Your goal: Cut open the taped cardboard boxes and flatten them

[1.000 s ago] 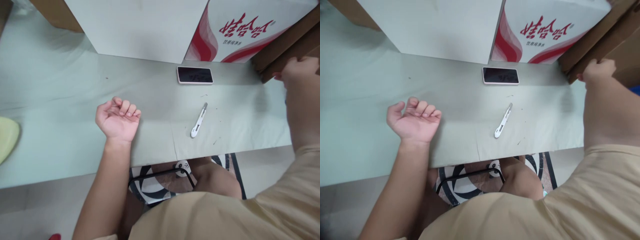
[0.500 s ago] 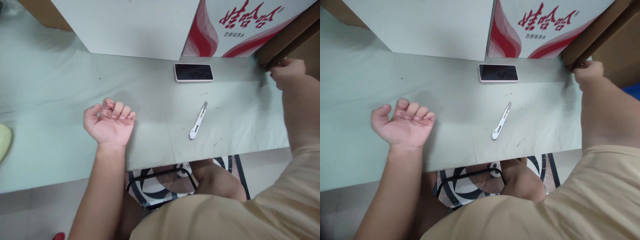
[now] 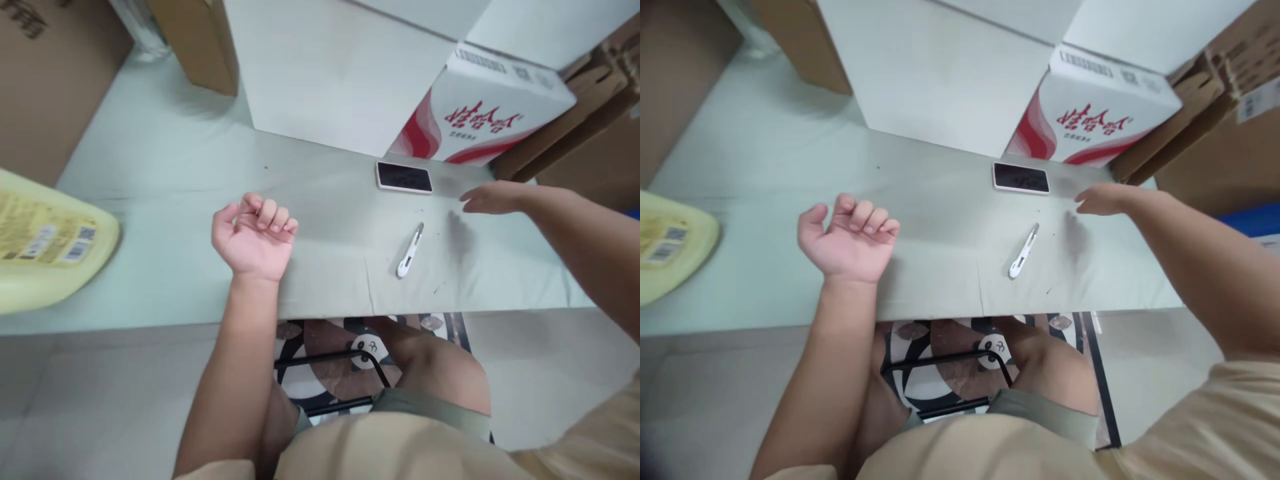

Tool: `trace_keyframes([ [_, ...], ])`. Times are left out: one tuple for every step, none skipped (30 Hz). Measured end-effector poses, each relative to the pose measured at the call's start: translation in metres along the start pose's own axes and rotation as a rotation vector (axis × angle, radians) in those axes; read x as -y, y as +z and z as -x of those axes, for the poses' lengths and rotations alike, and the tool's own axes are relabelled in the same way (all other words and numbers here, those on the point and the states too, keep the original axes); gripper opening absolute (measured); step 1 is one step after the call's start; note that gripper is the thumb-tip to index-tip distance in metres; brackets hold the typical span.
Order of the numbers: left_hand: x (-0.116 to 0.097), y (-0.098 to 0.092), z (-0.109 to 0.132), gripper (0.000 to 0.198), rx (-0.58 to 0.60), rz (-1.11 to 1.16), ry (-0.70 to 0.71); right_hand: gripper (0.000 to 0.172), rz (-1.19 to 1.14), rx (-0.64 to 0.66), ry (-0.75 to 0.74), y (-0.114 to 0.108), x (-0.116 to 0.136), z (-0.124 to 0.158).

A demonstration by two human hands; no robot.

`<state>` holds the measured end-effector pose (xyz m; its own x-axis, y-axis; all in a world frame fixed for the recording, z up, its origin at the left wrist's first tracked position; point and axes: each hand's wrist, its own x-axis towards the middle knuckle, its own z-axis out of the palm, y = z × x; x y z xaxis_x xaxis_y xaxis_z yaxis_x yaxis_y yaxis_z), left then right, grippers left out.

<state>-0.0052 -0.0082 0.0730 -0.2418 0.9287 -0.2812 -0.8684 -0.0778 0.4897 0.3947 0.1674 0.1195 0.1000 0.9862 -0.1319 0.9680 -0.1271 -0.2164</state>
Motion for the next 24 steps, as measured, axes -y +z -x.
trace_keyframes([
  [-0.006, -0.002, 0.003, 0.048, 0.000, 0.028, 0.007, 0.029, 0.030, 0.080, -0.054, 0.002, 0.024, 0.005],
  [-0.012, -0.005, 0.006, 0.049, 0.006, 0.054, 0.012, 0.029, 0.060, 0.144, -0.117, 0.004, 0.050, 0.009],
  [-0.019, -0.008, 0.010, 0.049, 0.023, 0.077, 0.014, 0.029, 0.081, 0.183, -0.188, 0.008, 0.077, 0.014],
  [-0.025, -0.011, 0.013, 0.049, 0.053, 0.094, 0.013, 0.028, 0.094, 0.189, -0.270, 0.013, 0.105, 0.019],
  [-0.031, -0.013, 0.016, 0.049, 0.095, 0.103, 0.007, 0.029, 0.102, 0.183, -0.356, 0.020, 0.134, 0.025],
  [-0.037, -0.016, 0.019, 0.048, 0.143, 0.105, -0.002, 0.031, 0.106, 0.174, -0.441, 0.029, 0.164, 0.030],
  [-0.043, -0.018, 0.022, 0.047, 0.193, 0.099, -0.013, 0.035, 0.107, 0.168, -0.531, 0.040, 0.194, 0.036],
  [-0.048, -0.021, 0.025, 0.045, 0.237, 0.088, -0.021, 0.041, 0.105, 0.168, -0.624, 0.053, 0.224, 0.041],
  [-0.052, -0.023, 0.027, 0.042, 0.271, 0.077, -0.024, 0.045, 0.104, 0.171, -0.722, 0.065, 0.253, 0.046],
  [-0.056, -0.025, 0.029, 0.039, 0.302, 0.067, -0.024, 0.047, 0.109, 0.171, -0.834, 0.078, 0.282, 0.049],
  [-0.060, -0.028, 0.030, 0.035, 0.322, 0.061, -0.017, 0.048, 0.103, 0.158, -0.922, 0.089, 0.310, 0.051],
  [-0.064, -0.031, 0.031, 0.032, 0.336, 0.061, -0.007, 0.049, 0.095, 0.132, -0.985, 0.099, 0.337, 0.052],
  [-0.067, -0.035, 0.031, 0.030, 0.345, 0.068, 0.003, 0.049, 0.081, 0.094, -1.026, 0.106, 0.362, 0.050],
  [-0.070, -0.038, 0.031, 0.029, 0.349, 0.079, 0.012, 0.049, 0.059, 0.051, -1.042, 0.110, 0.385, 0.045],
  [-0.073, -0.041, 0.030, 0.028, 0.351, 0.092, 0.015, 0.047, 0.028, 0.006, -1.038, 0.112, 0.407, 0.039],
  [-0.075, -0.044, 0.030, 0.028, 0.352, 0.102, 0.015, 0.046, -0.011, -0.037, -1.016, 0.112, 0.427, 0.030],
  [-0.078, -0.047, 0.029, 0.028, 0.352, 0.105, 0.013, 0.044, -0.059, -0.072, -0.977, 0.109, 0.446, 0.018],
  [-0.081, -0.049, 0.028, 0.029, 0.349, 0.098, 0.011, 0.044, -0.114, -0.105, -0.916, 0.106, 0.462, 0.005],
  [-0.084, -0.051, 0.028, 0.029, 0.341, 0.086, 0.014, 0.045, -0.168, -0.131, -0.853, 0.102, 0.478, -0.009],
  [-0.086, -0.053, 0.027, 0.029, 0.331, 0.075, 0.020, 0.045, -0.227, -0.148, -0.792, 0.099, 0.491, -0.024],
  [-0.089, -0.054, 0.027, 0.030, 0.323, 0.067, 0.028, 0.040, -0.291, -0.154, -0.734, 0.096, 0.502, -0.040],
  [-0.091, -0.055, 0.027, 0.030, 0.318, 0.063, 0.034, 0.034, -0.349, -0.152, -0.690, 0.094, 0.511, -0.054],
  [-0.092, -0.056, 0.026, 0.030, 0.315, 0.061, 0.038, 0.028, -0.386, -0.134, -0.661, 0.093, 0.517, -0.066],
  [-0.093, -0.056, 0.026, 0.029, 0.317, 0.057, 0.040, 0.025, -0.423, -0.121, -0.668, 0.093, 0.520, -0.076],
])
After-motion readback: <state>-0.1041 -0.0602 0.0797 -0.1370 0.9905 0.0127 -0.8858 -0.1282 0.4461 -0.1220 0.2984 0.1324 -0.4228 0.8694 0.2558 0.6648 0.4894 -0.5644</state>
